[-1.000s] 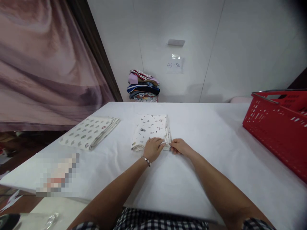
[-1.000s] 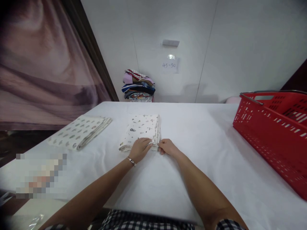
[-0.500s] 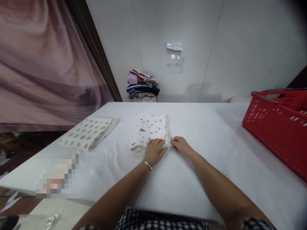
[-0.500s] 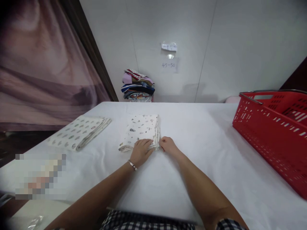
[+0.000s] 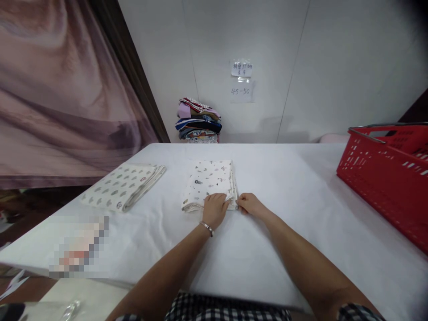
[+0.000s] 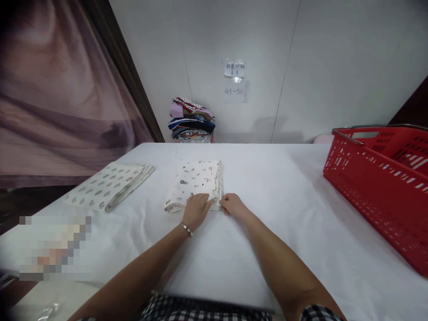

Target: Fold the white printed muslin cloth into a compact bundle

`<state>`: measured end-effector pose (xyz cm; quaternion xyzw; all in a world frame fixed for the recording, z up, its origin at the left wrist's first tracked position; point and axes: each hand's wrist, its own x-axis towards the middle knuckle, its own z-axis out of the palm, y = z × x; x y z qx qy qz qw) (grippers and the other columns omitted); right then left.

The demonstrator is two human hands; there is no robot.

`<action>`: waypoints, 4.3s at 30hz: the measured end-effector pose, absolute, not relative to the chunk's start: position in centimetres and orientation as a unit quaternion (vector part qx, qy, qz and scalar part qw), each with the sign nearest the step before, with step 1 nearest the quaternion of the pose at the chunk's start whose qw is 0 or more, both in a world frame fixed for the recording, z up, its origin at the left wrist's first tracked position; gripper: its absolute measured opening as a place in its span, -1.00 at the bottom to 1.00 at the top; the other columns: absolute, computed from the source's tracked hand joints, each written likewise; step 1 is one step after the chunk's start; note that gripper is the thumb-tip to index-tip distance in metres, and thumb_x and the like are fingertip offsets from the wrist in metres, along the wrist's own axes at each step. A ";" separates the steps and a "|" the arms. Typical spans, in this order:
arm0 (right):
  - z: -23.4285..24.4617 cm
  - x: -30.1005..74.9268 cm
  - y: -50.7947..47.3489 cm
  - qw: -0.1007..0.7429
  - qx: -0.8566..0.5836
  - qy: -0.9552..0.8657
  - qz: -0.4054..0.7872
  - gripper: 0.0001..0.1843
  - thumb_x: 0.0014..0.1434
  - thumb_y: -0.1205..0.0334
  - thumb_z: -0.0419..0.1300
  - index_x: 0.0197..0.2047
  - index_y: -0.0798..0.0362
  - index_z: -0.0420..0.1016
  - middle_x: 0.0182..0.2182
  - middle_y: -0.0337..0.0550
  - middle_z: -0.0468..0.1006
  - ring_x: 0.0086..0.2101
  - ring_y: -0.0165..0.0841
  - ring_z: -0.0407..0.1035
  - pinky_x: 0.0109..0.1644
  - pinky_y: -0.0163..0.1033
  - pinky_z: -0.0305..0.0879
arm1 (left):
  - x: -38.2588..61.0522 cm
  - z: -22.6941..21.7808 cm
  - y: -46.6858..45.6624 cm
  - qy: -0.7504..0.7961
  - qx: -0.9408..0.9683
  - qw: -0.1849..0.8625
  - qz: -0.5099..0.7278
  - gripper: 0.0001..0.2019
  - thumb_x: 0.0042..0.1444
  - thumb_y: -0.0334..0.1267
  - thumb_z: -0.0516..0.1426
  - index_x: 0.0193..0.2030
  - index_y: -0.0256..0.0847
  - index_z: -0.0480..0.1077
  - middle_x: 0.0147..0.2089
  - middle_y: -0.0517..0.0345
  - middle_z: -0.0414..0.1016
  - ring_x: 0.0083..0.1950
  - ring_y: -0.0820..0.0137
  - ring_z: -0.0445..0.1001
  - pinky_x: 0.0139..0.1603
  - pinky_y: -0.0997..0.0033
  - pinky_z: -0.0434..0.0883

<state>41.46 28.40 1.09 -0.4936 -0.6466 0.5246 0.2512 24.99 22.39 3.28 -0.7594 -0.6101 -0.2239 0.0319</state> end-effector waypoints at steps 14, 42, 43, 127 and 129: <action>1.8 40.9 28.1 0.263 -0.468 -0.557 0.634 -0.85 0.01 0.31 0.09 -0.56 0.08 0.25 -0.73 -0.35 0.38 -0.76 -0.57 0.17 -0.72 -0.44 -0.07 | 26.0 4.0 22.5 -0.646 -0.712 0.031 -0.272 -0.74 0.23 -0.17 -0.10 -0.34 -0.22 0.33 -0.33 0.09 0.43 -0.18 0.36 0.38 -0.19 0.37 0.18; 2.2 40.5 27.1 0.239 -0.505 -0.519 0.647 -0.62 0.05 -0.07 0.15 -0.50 0.09 0.25 -0.69 -0.32 0.37 -0.78 -0.58 0.15 -0.79 -0.44 -0.15 | 25.0 3.6 21.5 -0.527 -0.829 0.074 -0.173 -0.70 0.09 -0.26 0.05 0.00 -0.13 0.29 0.00 0.07 0.39 0.07 0.30 0.28 0.19 0.11 0.05; 2.3 40.5 27.0 0.237 -0.503 -0.520 0.648 -0.62 0.06 -0.08 0.14 -0.50 0.09 0.25 -0.69 -0.32 0.37 -0.78 -0.58 0.15 -0.79 -0.43 -0.15 | 24.6 3.7 21.2 -0.527 -0.828 0.078 -0.176 -0.66 0.09 -0.26 0.05 0.03 -0.13 0.28 0.03 0.05 0.38 0.11 0.29 0.25 0.22 0.09 0.00; 5.2 38.4 26.5 0.293 -0.469 -0.485 0.677 -0.68 0.03 0.04 0.22 -0.50 0.12 0.30 -0.57 -0.16 0.48 -0.71 -0.58 0.18 -0.76 -0.45 -0.14 | 11.3 2.4 20.1 -0.822 -0.489 -0.153 -0.248 -0.58 0.04 -0.07 0.03 0.06 -0.10 0.24 -0.10 0.11 0.49 -0.09 0.26 0.44 -0.11 0.34 0.31; 5.4 37.6 26.6 0.305 -0.465 -0.462 0.691 -0.70 0.04 0.05 0.22 -0.47 0.13 0.32 -0.57 -0.16 0.48 -0.71 -0.59 0.17 -0.77 -0.45 -0.15 | 11.1 2.5 20.2 -0.818 -0.500 -0.156 -0.238 -0.55 0.03 -0.09 0.05 0.08 -0.11 0.22 -0.10 0.11 0.49 -0.08 0.26 0.44 -0.11 0.35 0.31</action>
